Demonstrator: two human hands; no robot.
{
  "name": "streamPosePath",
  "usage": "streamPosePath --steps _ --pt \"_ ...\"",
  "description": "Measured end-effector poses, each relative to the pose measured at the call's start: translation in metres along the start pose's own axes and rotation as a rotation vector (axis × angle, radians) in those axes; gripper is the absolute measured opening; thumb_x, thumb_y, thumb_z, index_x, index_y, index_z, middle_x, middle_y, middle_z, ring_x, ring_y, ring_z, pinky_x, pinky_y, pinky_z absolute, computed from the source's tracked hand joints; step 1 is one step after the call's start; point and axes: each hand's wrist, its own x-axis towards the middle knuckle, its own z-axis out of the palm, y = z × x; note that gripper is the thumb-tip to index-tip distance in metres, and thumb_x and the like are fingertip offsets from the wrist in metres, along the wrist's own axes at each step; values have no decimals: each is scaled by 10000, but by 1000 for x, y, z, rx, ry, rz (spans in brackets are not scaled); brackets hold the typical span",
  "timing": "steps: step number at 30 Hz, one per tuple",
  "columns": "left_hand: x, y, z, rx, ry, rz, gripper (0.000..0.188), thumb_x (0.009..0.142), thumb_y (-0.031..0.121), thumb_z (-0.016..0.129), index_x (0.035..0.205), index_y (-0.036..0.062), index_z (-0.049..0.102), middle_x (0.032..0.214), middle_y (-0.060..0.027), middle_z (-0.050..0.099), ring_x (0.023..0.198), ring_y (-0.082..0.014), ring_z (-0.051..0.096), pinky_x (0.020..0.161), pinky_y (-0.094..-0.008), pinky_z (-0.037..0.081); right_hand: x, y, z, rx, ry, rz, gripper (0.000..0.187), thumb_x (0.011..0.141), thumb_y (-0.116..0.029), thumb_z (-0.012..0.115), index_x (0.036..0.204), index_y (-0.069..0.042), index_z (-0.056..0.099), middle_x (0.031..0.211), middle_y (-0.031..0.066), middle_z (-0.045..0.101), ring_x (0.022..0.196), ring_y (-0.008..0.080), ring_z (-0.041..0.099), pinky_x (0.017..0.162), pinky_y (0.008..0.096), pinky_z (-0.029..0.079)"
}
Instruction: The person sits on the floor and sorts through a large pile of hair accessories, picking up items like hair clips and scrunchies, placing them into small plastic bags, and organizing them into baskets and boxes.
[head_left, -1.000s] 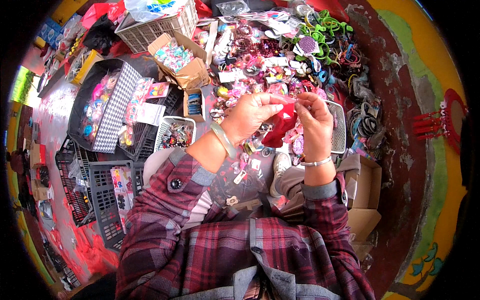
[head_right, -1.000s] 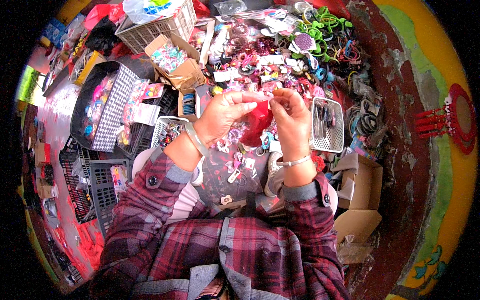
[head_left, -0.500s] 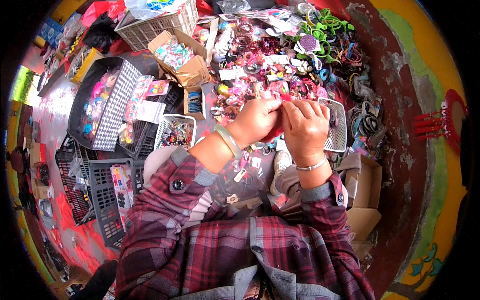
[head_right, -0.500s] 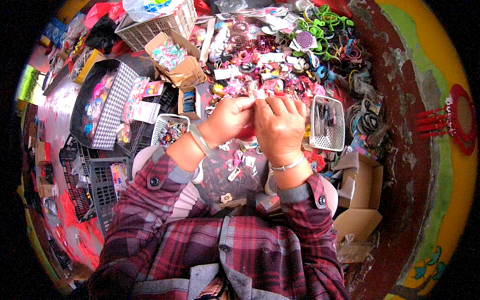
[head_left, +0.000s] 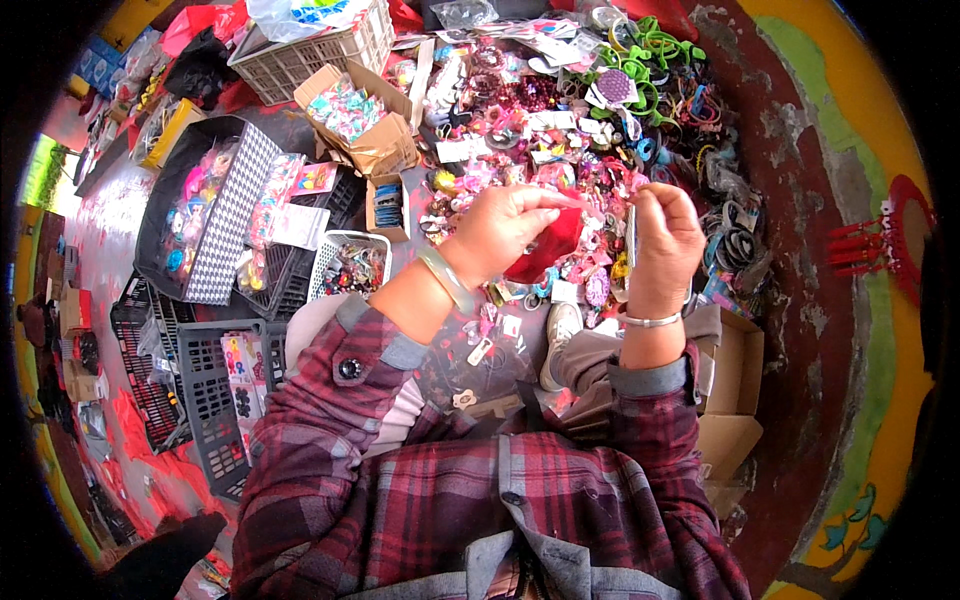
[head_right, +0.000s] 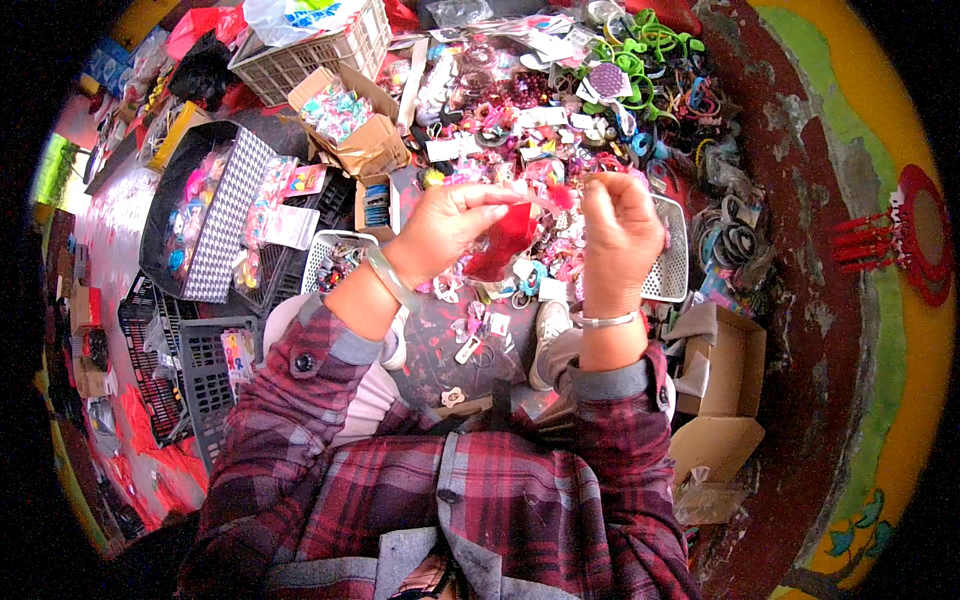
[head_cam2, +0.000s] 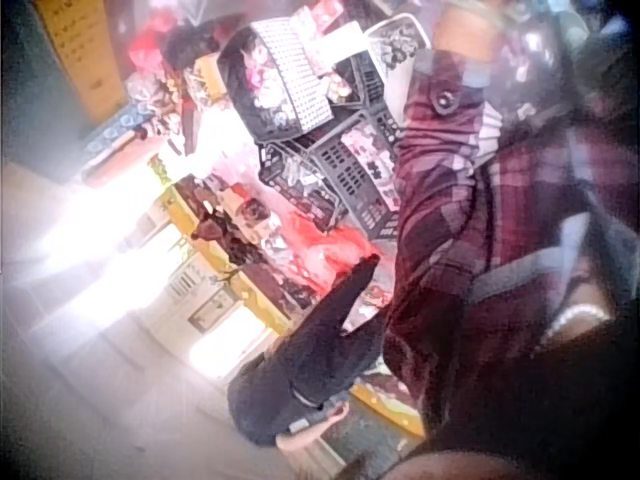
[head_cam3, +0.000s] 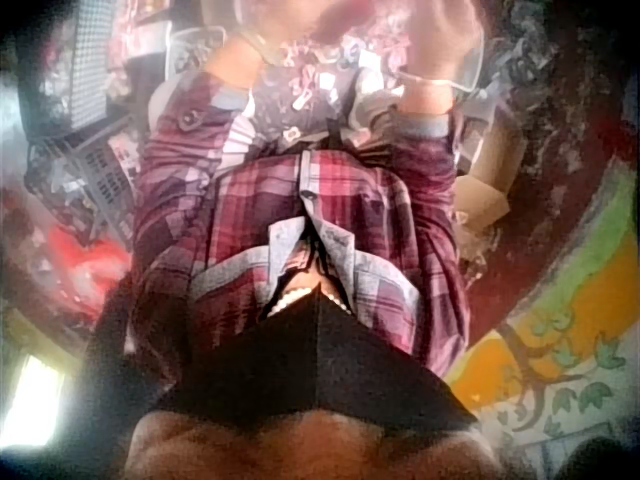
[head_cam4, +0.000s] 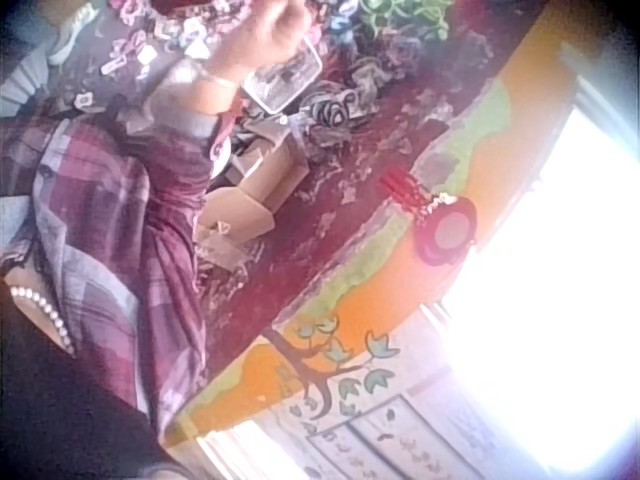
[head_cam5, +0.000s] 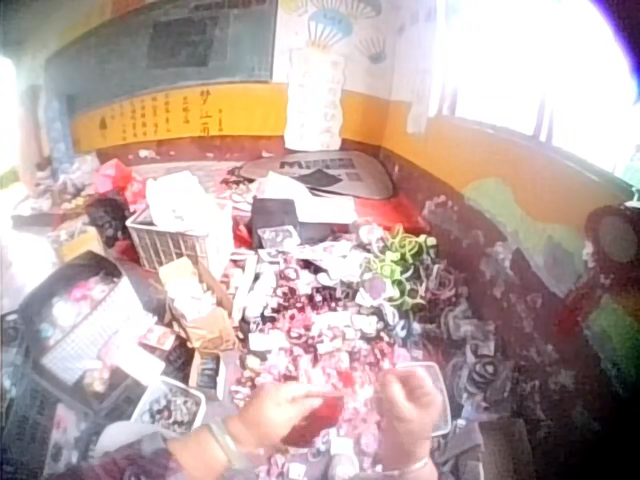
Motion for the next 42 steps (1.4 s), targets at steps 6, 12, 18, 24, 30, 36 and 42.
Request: streamPosePath --steps 6,12,18,24,30,36,42 --pt "1 6 -7 -273 -42 -141 227 883 60 490 1079 -25 567 969 -56 619 851 -93 582 771 -233 472 -4 -6 2 -692 -187 -681 98 707 -52 658 793 -95 642 764 48 606 669 184 561 606 277 407" --pt "2 -7 6 45 7 135 183 846 48 477 969 -20 594 769 -53 624 699 -96 585 631 -248 464 -21 -8 26 -984 -273 -835 155 686 -79 657 836 -93 621 764 33 599 719 198 569 688 315 398" --pt "-6 9 7 329 -13 48 221 874 32 462 1055 -23 577 816 -12 617 754 -50 545 689 -210 461 -24 -5 25 -1127 -270 -816 121 675 -58 642 782 -92 597 740 29 591 705 208 571 706 325 407" --pt "-1 -8 -2 210 6 61 197 858 36 512 1031 -12 593 902 -34 629 813 -71 563 731 -220 456 -5 1 9 -790 -5 -741 127 659 -36 635 767 -82 586 702 55 581 646 213 559 643 313 417" --pt "-2 2 -14 -170 14 -60 189 878 51 496 1029 -21 586 931 -34 618 834 -83 564 755 -238 460 0 -8 -1 -552 -104 -500 95 712 -3 643 789 -55 631 718 67 611 648 186 572 640 255 436" --pt "-4 2 -3 -48 -30 -54 207 878 47 481 1046 -15 585 876 -4 614 770 -51 548 687 -204 457 -21 -2 25 -932 -304 -792 141 726 -126 639 865 -103 625 755 35 597 720 204 571 652 319 411" --pt "-5 -8 2 337 54 93 252 808 80 487 1035 57 594 776 -186 606 690 -292 624 633 -324 481 -24 3 27 -1069 -298 -795 109 706 -93 631 806 -104 590 704 35 578 655 208 564 641 321 405"
